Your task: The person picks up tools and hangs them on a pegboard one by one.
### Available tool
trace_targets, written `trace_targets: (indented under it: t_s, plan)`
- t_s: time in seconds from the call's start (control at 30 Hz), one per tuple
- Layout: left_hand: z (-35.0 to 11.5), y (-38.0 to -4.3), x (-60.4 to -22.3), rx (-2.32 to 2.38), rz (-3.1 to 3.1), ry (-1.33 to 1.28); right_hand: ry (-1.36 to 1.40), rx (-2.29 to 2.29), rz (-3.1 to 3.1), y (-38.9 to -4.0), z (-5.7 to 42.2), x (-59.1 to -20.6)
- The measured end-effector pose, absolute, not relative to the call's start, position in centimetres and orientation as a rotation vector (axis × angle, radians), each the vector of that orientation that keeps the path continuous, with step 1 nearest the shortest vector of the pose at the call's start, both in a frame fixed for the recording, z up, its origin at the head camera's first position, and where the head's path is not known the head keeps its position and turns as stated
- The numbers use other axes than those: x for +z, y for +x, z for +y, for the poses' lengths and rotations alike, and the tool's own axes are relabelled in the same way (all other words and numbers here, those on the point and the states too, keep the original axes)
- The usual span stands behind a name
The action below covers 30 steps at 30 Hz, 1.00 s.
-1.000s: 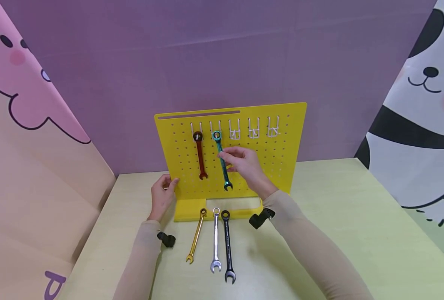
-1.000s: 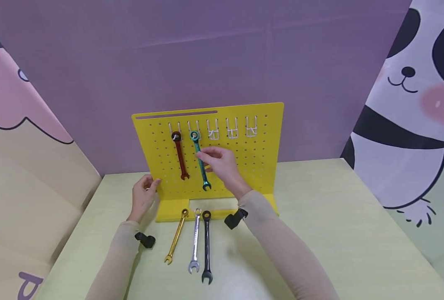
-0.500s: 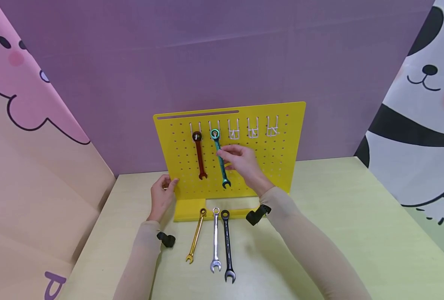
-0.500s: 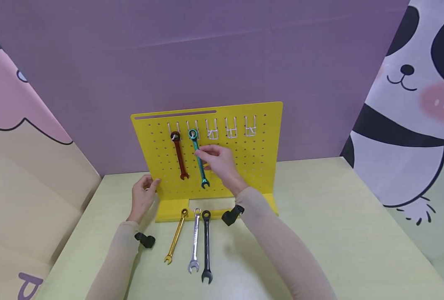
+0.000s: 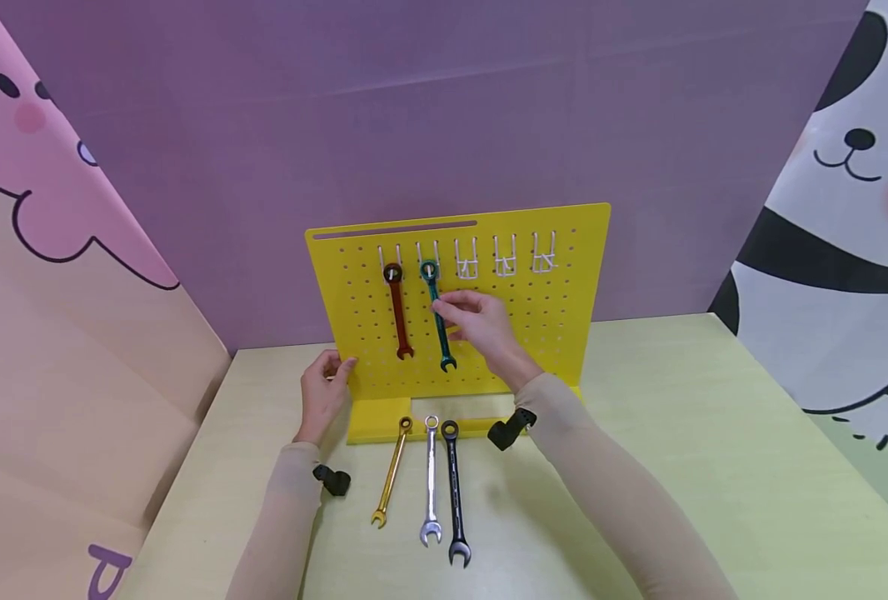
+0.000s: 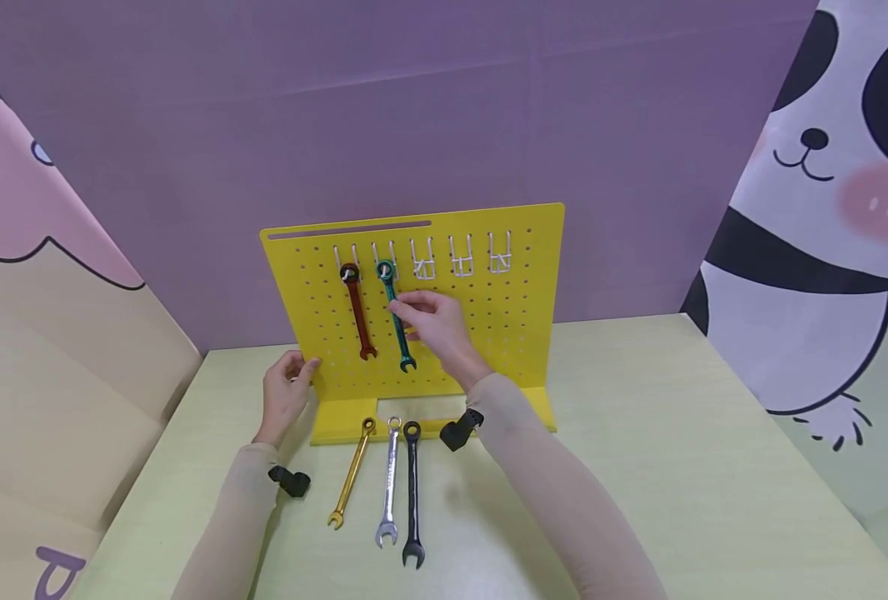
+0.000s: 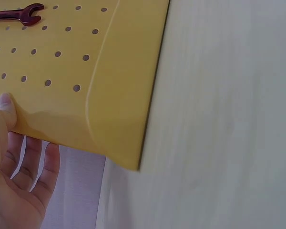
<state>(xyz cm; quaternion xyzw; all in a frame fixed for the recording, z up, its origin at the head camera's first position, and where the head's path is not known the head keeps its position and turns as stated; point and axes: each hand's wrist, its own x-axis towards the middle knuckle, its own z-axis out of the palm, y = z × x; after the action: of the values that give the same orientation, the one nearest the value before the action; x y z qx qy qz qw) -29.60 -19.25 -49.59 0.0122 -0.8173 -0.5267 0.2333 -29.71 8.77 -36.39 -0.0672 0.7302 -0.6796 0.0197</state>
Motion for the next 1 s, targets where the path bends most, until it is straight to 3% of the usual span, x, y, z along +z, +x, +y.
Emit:
trace_targets:
  t_s: [1.0]
  plan:
    - [-19.4, -29.7, -49.8, -1.455, -2.236, 0.021, -0.367, -2.060, 2.536, -29.8, 8.8, -39.3]
